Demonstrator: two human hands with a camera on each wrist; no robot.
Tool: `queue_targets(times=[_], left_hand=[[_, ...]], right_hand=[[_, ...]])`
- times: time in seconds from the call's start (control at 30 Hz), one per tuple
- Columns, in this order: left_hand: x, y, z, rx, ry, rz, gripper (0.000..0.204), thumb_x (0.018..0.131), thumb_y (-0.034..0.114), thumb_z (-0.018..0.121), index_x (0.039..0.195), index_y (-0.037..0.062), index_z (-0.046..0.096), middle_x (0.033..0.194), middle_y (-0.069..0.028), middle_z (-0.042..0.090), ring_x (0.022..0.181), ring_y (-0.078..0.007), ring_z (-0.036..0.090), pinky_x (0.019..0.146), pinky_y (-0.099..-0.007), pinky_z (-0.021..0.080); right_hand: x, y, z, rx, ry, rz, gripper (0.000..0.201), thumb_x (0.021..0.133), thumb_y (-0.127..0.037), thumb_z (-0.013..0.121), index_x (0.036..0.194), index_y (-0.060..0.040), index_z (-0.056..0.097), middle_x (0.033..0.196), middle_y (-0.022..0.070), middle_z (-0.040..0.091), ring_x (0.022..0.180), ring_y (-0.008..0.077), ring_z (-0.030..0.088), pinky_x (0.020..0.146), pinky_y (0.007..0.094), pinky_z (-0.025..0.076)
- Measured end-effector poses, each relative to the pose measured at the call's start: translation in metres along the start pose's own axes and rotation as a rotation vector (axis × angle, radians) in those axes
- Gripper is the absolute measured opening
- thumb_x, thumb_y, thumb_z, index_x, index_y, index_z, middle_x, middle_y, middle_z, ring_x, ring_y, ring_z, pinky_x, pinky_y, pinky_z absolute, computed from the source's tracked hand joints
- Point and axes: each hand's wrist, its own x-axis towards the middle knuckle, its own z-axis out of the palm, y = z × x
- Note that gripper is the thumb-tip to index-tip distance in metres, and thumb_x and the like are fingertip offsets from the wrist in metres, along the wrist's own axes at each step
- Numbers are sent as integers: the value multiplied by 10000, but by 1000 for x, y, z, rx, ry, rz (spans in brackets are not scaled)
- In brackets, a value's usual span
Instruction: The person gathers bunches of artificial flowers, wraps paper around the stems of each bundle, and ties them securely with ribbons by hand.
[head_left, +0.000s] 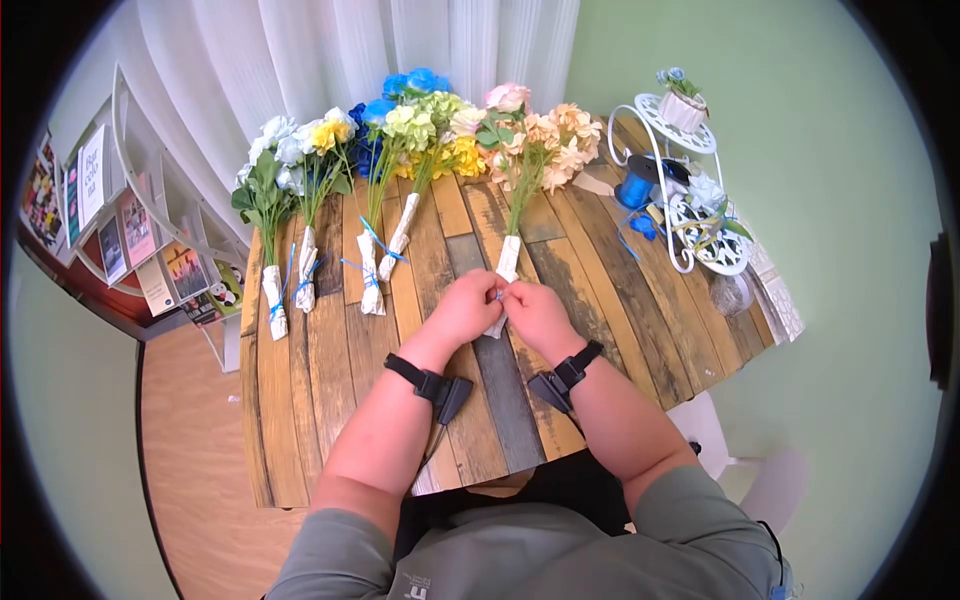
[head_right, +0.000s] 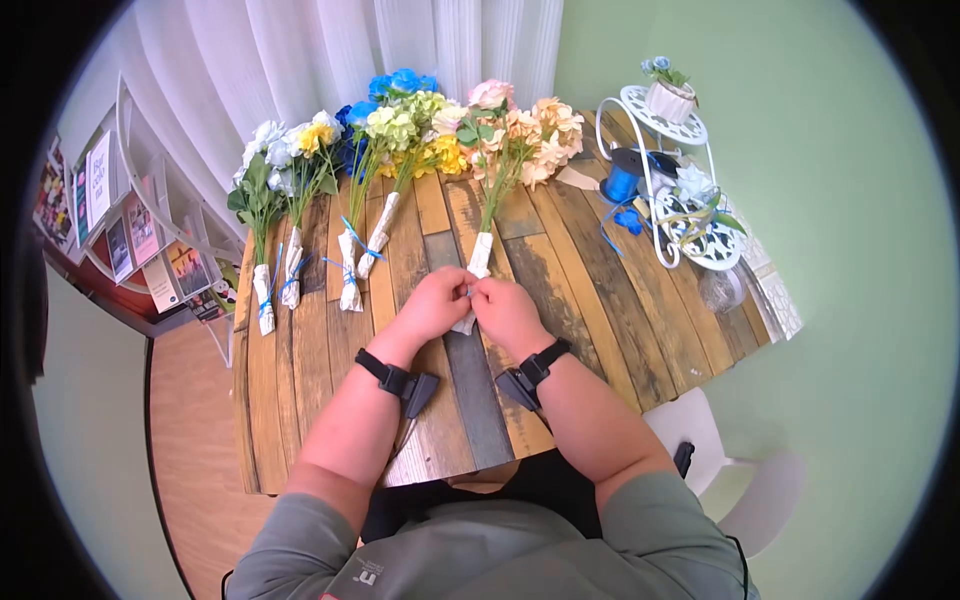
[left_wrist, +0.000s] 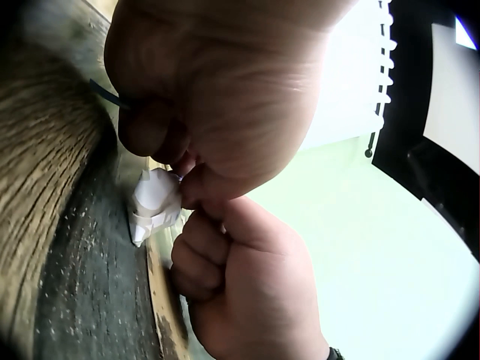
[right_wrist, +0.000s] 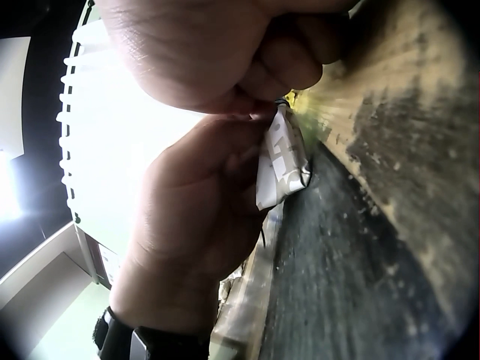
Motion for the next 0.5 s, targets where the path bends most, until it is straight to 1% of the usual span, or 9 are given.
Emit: queue_targets(times=[0.07, 0.13, 0.2, 0.23, 0.3, 0.33, 0.4, 0.43, 0.5], left_hand=[[0, 0, 0, 37, -9, 22, 203, 781, 93, 695, 974, 31, 696, 882, -154, 631, 816, -336, 627, 737, -403, 518], [-2, 5, 0, 60, -22, 28, 198, 785, 98, 700, 973, 38, 702, 889, -158, 635, 829, -349, 630, 752, -408, 518], [-3, 12, -3, 100, -23, 133, 156, 802, 86, 685, 949, 35, 699, 896, -173, 639, 854, -377, 631, 775, -427, 520], [-3, 13, -3, 111, -24, 139, 156, 802, 86, 685, 949, 35, 699, 896, -173, 639, 854, -377, 631, 775, -427, 520], [-3, 7, 1, 104, 2, 152, 135, 820, 71, 662, 946, 38, 701, 912, -192, 645, 888, -405, 628, 799, -447, 521], [-5, 4, 4, 114, -4, 160, 135, 820, 71, 662, 946, 38, 701, 912, -192, 645, 888, -405, 628, 799, -447, 521], [-5, -2, 8, 144, 58, 179, 144, 830, 72, 651, 961, 39, 702, 932, -208, 653, 914, -416, 626, 812, -459, 521], [-4, -5, 11, 152, 58, 189, 144, 830, 72, 651, 961, 39, 702, 932, -208, 653, 914, -416, 626, 812, -459, 521], [-4, -8, 15, 218, 105, 153, 142, 824, 56, 657, 957, 27, 695, 942, -206, 664, 932, -413, 628, 813, -453, 514]], right_hand=[[1, 0, -3, -45, 27, -78, 176, 912, -185, 590, 913, -47, 699, 840, 209, 678, 794, 411, 660, 679, 470, 523], [-5, -11, -6, -61, 51, -76, 176, 916, -191, 595, 916, -48, 698, 831, 206, 677, 778, 410, 659, 666, 474, 523], [-7, -18, -8, -44, 68, -121, 178, 922, -202, 600, 914, -52, 696, 821, 202, 676, 768, 409, 658, 662, 477, 521], [-7, -20, -7, -37, 76, -127, 178, 922, -202, 600, 914, -52, 696, 821, 202, 676, 768, 409, 658, 662, 477, 521], [-8, -17, -6, -16, 81, -148, 171, 925, -200, 604, 919, -57, 697, 821, 199, 677, 767, 410, 657, 657, 471, 521], [-9, -16, -5, -8, 93, -150, 171, 925, -200, 604, 919, -57, 697, 821, 199, 677, 767, 410, 657, 657, 471, 521], [-9, -14, -6, -1, 76, -154, 163, 921, -198, 608, 934, -66, 703, 820, 198, 677, 776, 410, 656, 659, 460, 525], [-10, -16, -8, 2, 85, -160, 163, 921, -198, 608, 934, -66, 703, 820, 198, 677, 776, 410, 656, 659, 460, 525], [-12, -19, -10, 74, 71, -152, 148, 933, -180, 622, 933, -52, 698, 799, 173, 687, 728, 337, 678, 651, 403, 526]])
